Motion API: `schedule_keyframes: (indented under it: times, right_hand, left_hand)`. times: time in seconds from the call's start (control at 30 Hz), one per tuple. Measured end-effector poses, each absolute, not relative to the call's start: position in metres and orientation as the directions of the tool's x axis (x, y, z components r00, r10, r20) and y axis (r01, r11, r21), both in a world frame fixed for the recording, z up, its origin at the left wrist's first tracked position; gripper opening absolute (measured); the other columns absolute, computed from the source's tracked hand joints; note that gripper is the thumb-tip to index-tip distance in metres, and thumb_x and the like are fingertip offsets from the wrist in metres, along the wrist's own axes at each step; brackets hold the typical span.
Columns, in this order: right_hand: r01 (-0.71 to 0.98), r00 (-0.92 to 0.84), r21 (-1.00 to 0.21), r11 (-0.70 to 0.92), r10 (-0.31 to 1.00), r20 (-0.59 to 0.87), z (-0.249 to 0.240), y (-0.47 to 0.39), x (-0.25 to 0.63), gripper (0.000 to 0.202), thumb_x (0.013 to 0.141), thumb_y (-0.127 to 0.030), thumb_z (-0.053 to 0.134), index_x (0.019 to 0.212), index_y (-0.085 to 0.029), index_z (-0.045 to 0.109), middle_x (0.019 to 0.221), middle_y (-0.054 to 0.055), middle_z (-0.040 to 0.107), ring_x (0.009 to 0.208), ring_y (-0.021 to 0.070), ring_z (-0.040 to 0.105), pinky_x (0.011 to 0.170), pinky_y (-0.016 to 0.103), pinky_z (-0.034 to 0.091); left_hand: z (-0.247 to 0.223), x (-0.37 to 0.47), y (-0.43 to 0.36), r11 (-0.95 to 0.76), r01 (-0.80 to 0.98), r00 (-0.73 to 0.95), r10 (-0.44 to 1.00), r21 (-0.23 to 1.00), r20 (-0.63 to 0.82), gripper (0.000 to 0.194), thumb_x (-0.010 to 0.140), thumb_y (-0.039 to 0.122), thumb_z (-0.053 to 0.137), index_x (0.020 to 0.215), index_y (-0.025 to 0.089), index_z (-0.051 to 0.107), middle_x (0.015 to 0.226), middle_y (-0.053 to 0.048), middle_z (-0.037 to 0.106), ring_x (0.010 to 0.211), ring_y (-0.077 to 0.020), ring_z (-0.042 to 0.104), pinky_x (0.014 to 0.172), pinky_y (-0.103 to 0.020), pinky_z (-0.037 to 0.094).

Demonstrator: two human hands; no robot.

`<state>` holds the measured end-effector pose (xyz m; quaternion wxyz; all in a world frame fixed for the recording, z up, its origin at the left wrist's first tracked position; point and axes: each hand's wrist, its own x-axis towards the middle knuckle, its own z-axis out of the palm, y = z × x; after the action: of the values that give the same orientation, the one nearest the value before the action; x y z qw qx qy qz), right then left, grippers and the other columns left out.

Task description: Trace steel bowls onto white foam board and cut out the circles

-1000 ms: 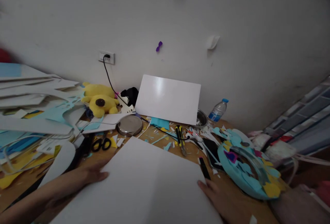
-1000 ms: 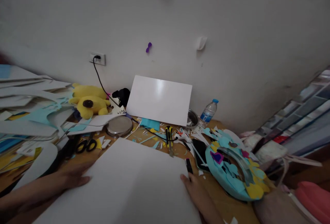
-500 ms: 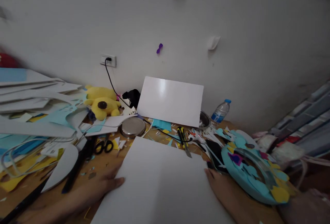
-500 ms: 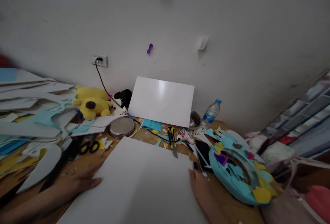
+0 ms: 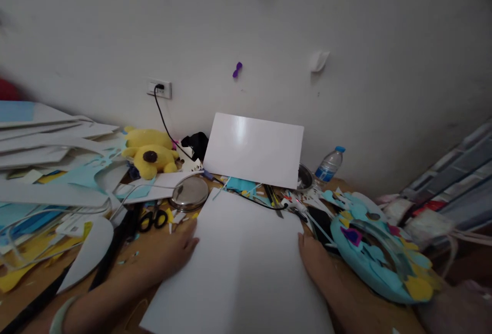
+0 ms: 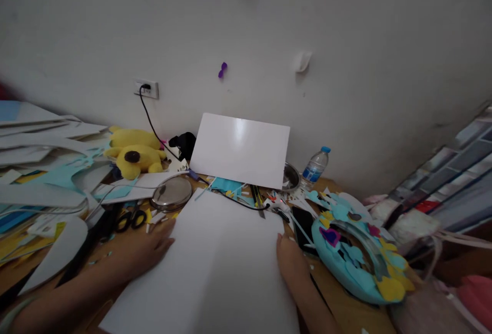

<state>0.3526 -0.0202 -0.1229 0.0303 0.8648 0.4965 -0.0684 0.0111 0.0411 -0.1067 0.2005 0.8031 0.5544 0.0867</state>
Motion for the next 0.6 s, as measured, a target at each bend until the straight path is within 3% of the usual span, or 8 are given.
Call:
schedule_keyframes:
  times: [0.07, 0.17, 0.27, 0.33, 0.4, 0.47, 0.6]
  right_hand:
    - [0.866, 0.492, -0.009, -0.5, 0.855, -0.165, -0.119, -0.025, 0.355, 0.045, 0.093, -0.016, 0.023, 0.099, 0.0, 0.064, 0.093, 0.024, 0.068, 0.087, 0.0263, 0.067, 0.071, 0.032, 0.048]
    - [0.881, 0.467, 0.0, -0.474, 0.867, -0.173, -0.105, -0.03, 0.358, 0.038, 0.092, -0.021, 0.031, 0.101, -0.004, 0.064, 0.09, 0.02, 0.069, 0.084, 0.0278, 0.067, 0.07, 0.034, 0.048]
    - [0.9, 0.433, 0.018, -0.435, 0.892, -0.13, -0.083, -0.017, 0.357, 0.032, 0.089, -0.022, 0.038, 0.094, -0.007, 0.066, 0.091, 0.019, 0.068, 0.085, 0.0298, 0.066, 0.071, 0.036, 0.046]
    - [0.928, 0.372, 0.01, -0.372, 0.924, -0.091, -0.069, 0.007, 0.352, 0.031, 0.089, -0.021, 0.037, 0.09, -0.009, 0.066, 0.097, 0.018, 0.066, 0.092, 0.0282, 0.063, 0.074, 0.034, 0.045]
    - [0.965, 0.262, -0.015, -0.263, 0.963, -0.059, -0.061, 0.039, 0.343, 0.032, 0.09, -0.019, 0.034, 0.094, -0.013, 0.065, 0.105, 0.015, 0.064, 0.102, 0.0251, 0.059, 0.081, 0.031, 0.042]
    - [0.985, 0.166, -0.042, -0.169, 0.984, -0.067, -0.06, 0.072, 0.332, 0.026, 0.089, -0.019, 0.041, 0.1, -0.014, 0.064, 0.109, 0.014, 0.063, 0.105, 0.0236, 0.057, 0.085, 0.03, 0.04]
    - [0.989, 0.065, -0.123, -0.079, 0.991, -0.12, -0.077, 0.115, 0.315, 0.028, 0.079, -0.021, 0.061, 0.105, -0.011, 0.062, 0.107, 0.016, 0.063, 0.098, 0.0215, 0.06, 0.081, 0.027, 0.042]
  left_hand:
    - [-0.102, 0.012, 0.037, -0.348, 0.9, 0.388, 0.914, 0.262, -0.118, 0.052, 0.085, 0.034, 0.037, 0.132, 0.013, 0.044, 0.105, -0.021, 0.064, 0.092, -0.0373, 0.061, 0.078, -0.053, 0.044]
    - [-0.092, 0.021, 0.028, -0.362, 0.922, 0.385, 0.891, 0.137, -0.241, 0.05, 0.087, 0.023, 0.033, 0.133, 0.006, 0.043, 0.101, -0.025, 0.064, 0.086, -0.0379, 0.064, 0.071, -0.052, 0.047]
    - [-0.084, 0.042, 0.017, -0.479, 0.876, 0.48, 0.85, 0.059, -0.219, 0.045, 0.088, 0.023, 0.038, 0.128, 0.003, 0.048, 0.116, -0.028, 0.056, 0.107, -0.0403, 0.055, 0.085, -0.054, 0.043]
    - [-0.081, 0.059, 0.011, -0.642, 0.75, 0.661, 0.733, 0.158, -0.158, 0.054, 0.085, 0.032, 0.052, 0.136, 0.014, 0.041, 0.134, -0.023, 0.043, 0.124, -0.039, 0.04, 0.097, -0.054, 0.035]
    - [-0.081, 0.075, 0.006, -0.796, 0.523, 0.85, 0.512, 0.303, -0.122, 0.073, 0.076, 0.04, 0.065, 0.14, 0.028, 0.032, 0.146, -0.017, 0.026, 0.132, -0.038, 0.025, 0.103, -0.056, 0.027]
    - [-0.086, 0.087, 0.005, -0.856, 0.333, 0.943, 0.311, 0.396, -0.12, 0.08, 0.072, 0.043, 0.069, 0.14, 0.033, 0.029, 0.148, -0.015, 0.015, 0.134, -0.0385, 0.014, 0.104, -0.059, 0.021]
    - [-0.107, 0.098, 0.011, -0.858, 0.253, 0.967, 0.206, 0.447, -0.152, 0.059, 0.085, 0.036, 0.055, 0.139, 0.03, 0.032, 0.147, -0.015, 0.015, 0.133, -0.039, 0.011, 0.102, -0.064, 0.018]
